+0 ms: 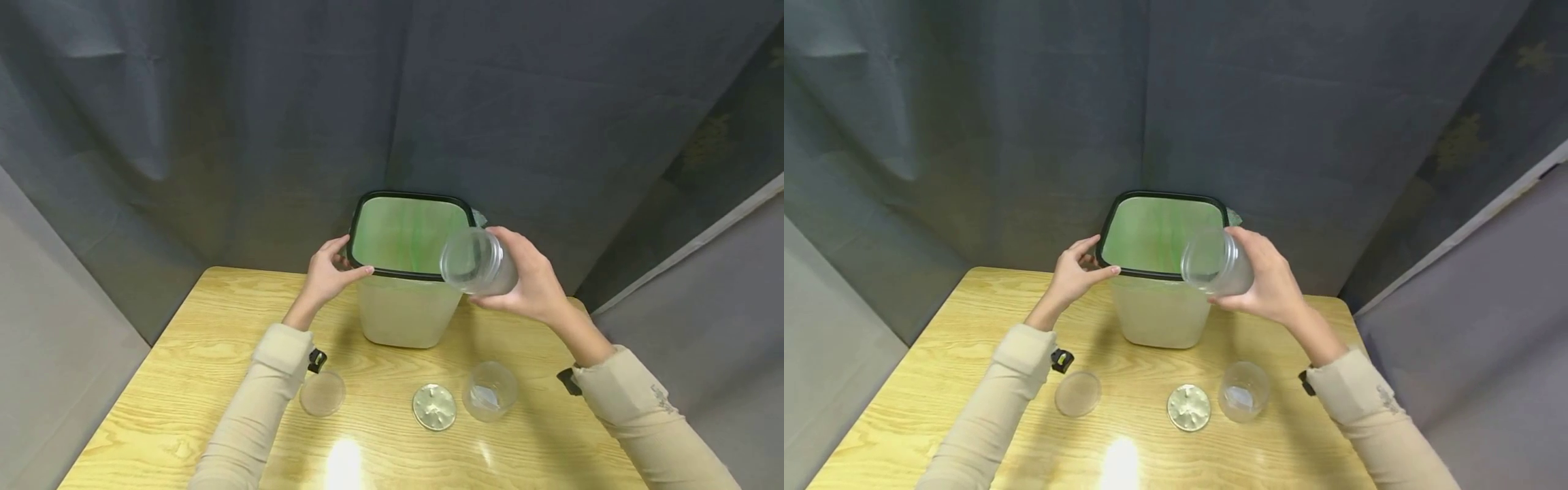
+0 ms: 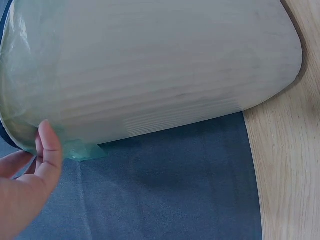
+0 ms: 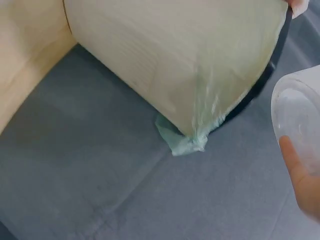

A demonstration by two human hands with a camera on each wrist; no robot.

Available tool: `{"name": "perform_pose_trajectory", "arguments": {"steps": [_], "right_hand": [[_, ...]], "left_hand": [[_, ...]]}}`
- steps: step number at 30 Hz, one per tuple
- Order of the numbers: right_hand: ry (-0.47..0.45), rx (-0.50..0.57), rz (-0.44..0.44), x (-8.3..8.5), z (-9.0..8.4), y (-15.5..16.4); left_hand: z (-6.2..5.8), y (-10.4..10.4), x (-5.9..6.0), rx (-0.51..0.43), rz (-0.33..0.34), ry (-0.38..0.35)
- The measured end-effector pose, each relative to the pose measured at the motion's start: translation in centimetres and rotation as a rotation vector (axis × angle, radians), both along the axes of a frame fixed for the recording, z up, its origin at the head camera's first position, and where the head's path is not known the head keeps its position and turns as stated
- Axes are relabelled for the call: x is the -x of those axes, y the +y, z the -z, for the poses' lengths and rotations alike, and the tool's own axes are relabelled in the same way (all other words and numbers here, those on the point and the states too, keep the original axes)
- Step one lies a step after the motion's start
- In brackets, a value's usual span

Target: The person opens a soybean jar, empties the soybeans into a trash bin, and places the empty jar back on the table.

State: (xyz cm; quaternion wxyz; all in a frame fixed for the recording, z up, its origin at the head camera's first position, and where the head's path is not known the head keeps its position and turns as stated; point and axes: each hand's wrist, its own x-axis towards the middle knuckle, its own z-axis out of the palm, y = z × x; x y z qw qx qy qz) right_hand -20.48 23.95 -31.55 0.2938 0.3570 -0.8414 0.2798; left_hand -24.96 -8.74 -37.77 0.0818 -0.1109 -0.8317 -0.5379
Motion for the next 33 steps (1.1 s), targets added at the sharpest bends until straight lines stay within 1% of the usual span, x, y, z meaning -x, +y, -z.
{"name": "perform_pose_trajectory", "arguments": {"steps": [4, 9, 17, 26, 33], "right_hand": [[-0.023, 0.038, -0.005, -0.9, 1.4, -0.3], [-0.083, 0.093, -0.006, -2.5, 3.0, -0.9], [-0.18, 0.121, -0.019, -4.7, 5.5, -2.3], [-0.261, 0.173, -0.01, -5.9, 8.9, -3.7], [-0.394, 0.23, -0.045, -6.1, 11.6, -5.1]], "left_hand": [[0.0, -0.1, 0.1, -0.003, -0.001, -0.01], [0.2, -0.2, 0.2, -0.005, -0.006, -0.02], [0.2, -0.4, 0.4, 0.002, -0.014, -0.004], [0.1, -0.5, 0.4, 0.005, -0.012, -0.015], [0.1, -0.6, 0.4, 0.004, -0.009, -0.023]]}}
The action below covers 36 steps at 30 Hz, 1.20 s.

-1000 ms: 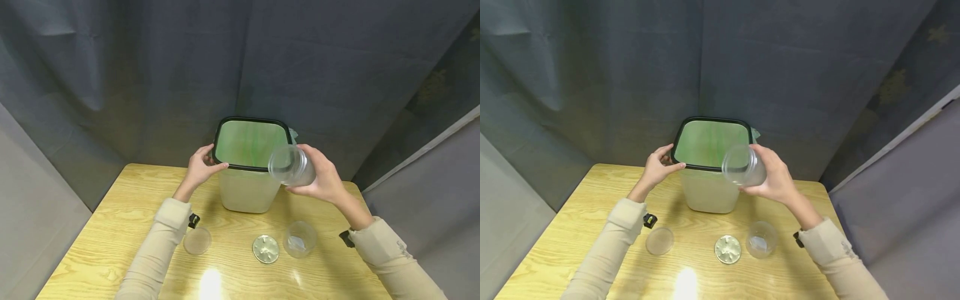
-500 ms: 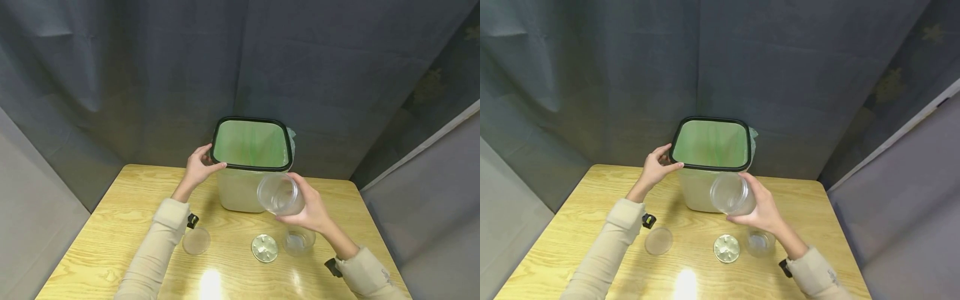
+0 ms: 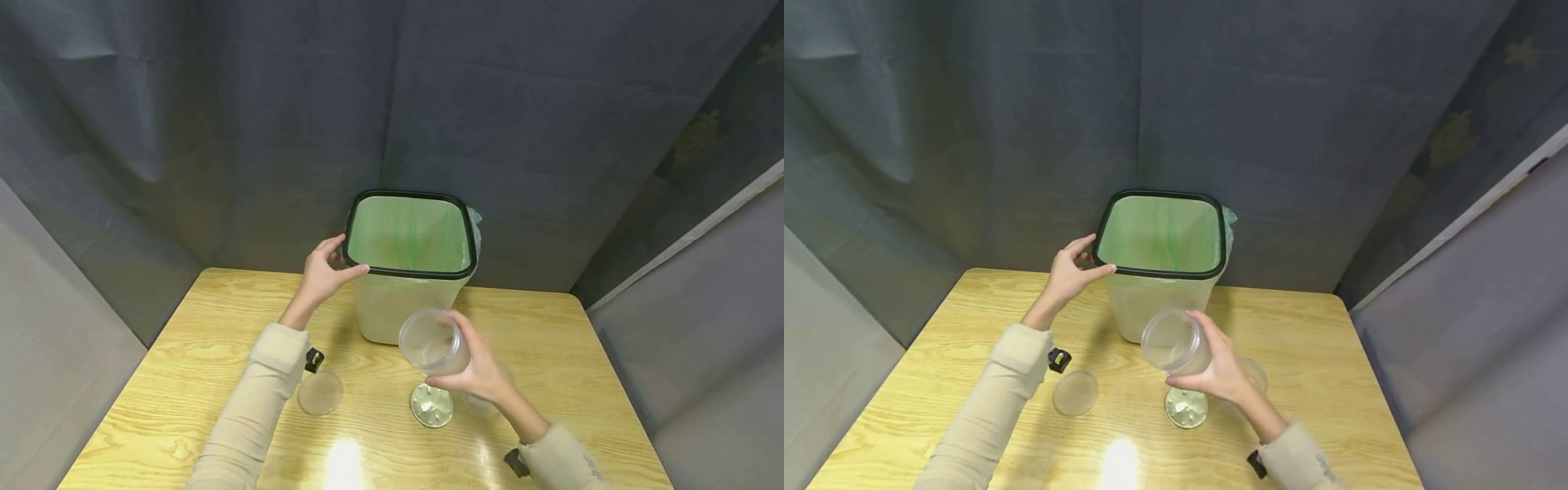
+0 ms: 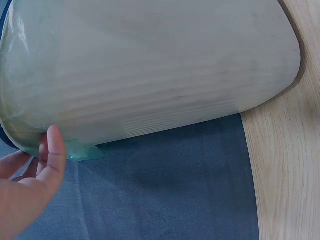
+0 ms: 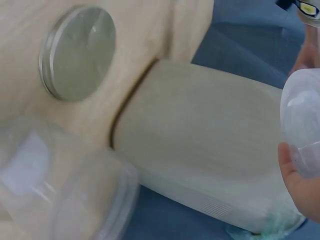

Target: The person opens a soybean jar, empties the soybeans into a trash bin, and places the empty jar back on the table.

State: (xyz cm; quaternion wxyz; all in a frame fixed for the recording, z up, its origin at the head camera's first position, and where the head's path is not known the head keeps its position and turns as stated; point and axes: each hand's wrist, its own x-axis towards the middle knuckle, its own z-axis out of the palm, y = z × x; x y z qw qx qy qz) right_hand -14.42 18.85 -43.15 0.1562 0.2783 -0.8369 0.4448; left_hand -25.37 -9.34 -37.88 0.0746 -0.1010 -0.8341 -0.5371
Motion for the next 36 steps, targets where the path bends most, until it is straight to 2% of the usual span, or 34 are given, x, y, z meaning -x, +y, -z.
{"name": "perform_pose_trajectory", "arguments": {"steps": [6, 12, 15, 19, 22, 27, 32, 36], "right_hand": [[-0.063, 0.074, -0.033, -0.2, 2.5, -1.6], [-0.162, 0.069, 0.027, -0.2, 5.7, -2.8], [-0.188, 0.083, 0.03, -0.4, 6.4, -3.4], [-0.221, 0.115, 0.004, -1.0, 6.0, -4.7], [-0.27, 0.104, -0.001, -1.1, 6.6, -5.5], [-0.342, 0.086, -0.025, -0.3, 9.7, -6.5], [-0.385, 0.097, -0.044, 0.1, 11.6, -7.3], [-0.416, 0.08, -0.009, 0.3, 12.9, -7.8]], "left_hand": [[-0.1, -0.1, 0.0, 0.005, -0.006, -0.001], [0.0, -0.1, -0.1, 0.011, -0.007, 0.009], [0.0, -0.1, -0.1, 0.008, -0.01, 0.005], [0.0, -0.1, -0.1, 0.006, -0.012, -0.001], [0.0, -0.2, -0.1, 0.004, -0.01, -0.004], [-0.1, -0.3, -0.1, 0.003, -0.009, -0.008], [-0.1, -0.3, -0.1, 0.001, -0.006, -0.012], [-0.2, -0.2, -0.1, 0.004, -0.004, -0.009]]}}
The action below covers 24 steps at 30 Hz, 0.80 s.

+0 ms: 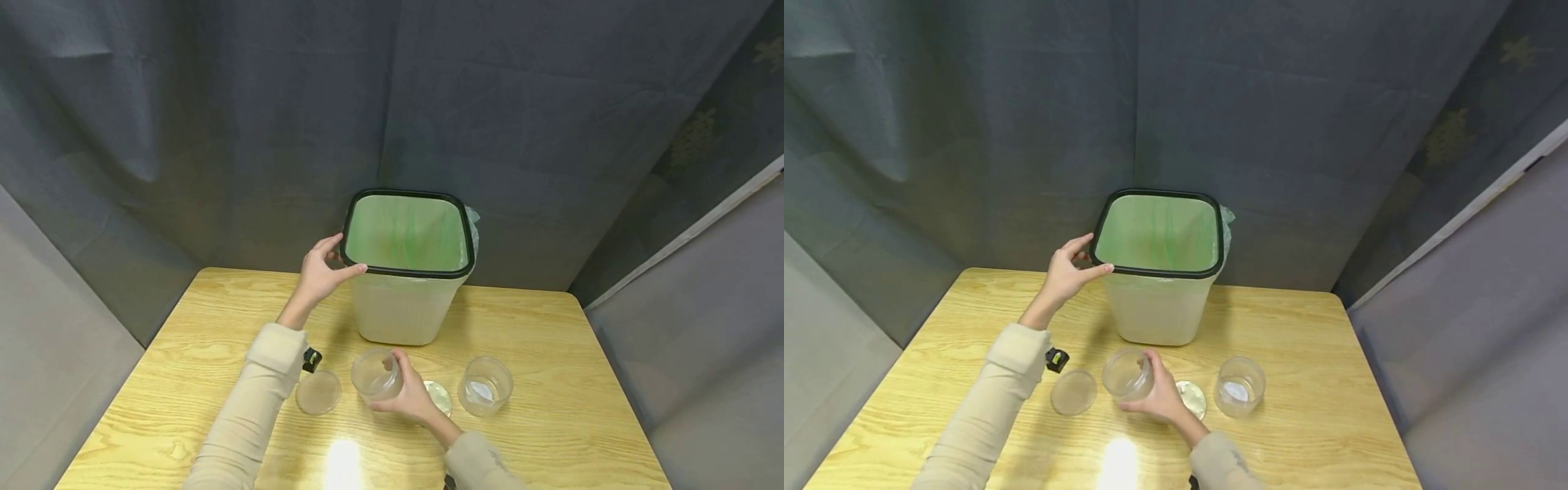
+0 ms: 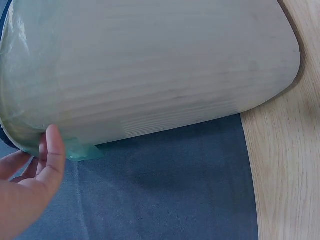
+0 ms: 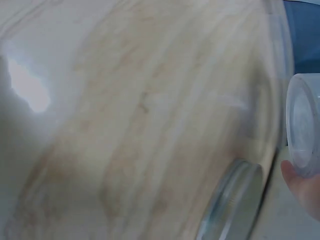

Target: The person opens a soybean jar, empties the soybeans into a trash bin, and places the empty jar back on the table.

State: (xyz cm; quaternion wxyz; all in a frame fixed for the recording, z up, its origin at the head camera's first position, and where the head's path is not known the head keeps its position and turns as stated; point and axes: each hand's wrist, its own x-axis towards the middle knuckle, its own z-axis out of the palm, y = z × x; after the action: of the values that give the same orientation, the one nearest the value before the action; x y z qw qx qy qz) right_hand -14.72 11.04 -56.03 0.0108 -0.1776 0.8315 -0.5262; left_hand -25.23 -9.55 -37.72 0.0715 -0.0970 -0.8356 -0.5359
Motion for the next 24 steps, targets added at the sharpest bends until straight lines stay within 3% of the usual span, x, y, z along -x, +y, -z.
{"name": "perform_pose_trajectory", "arguments": {"steps": [10, 19, 24], "right_hand": [[-0.027, -0.017, 0.023, 0.1, 2.3, -0.8], [-0.028, -0.07, 0.004, -0.5, 2.5, -0.8], [-0.007, -0.081, 0.0, -0.9, 1.6, -0.5]], "left_hand": [[0.1, 0.1, -0.1, -0.004, 0.001, 0.0], [0.2, 0.0, 0.0, 0.006, -0.008, 0.001], [0.6, -0.1, -0.3, 0.021, 0.002, 0.01]]}}
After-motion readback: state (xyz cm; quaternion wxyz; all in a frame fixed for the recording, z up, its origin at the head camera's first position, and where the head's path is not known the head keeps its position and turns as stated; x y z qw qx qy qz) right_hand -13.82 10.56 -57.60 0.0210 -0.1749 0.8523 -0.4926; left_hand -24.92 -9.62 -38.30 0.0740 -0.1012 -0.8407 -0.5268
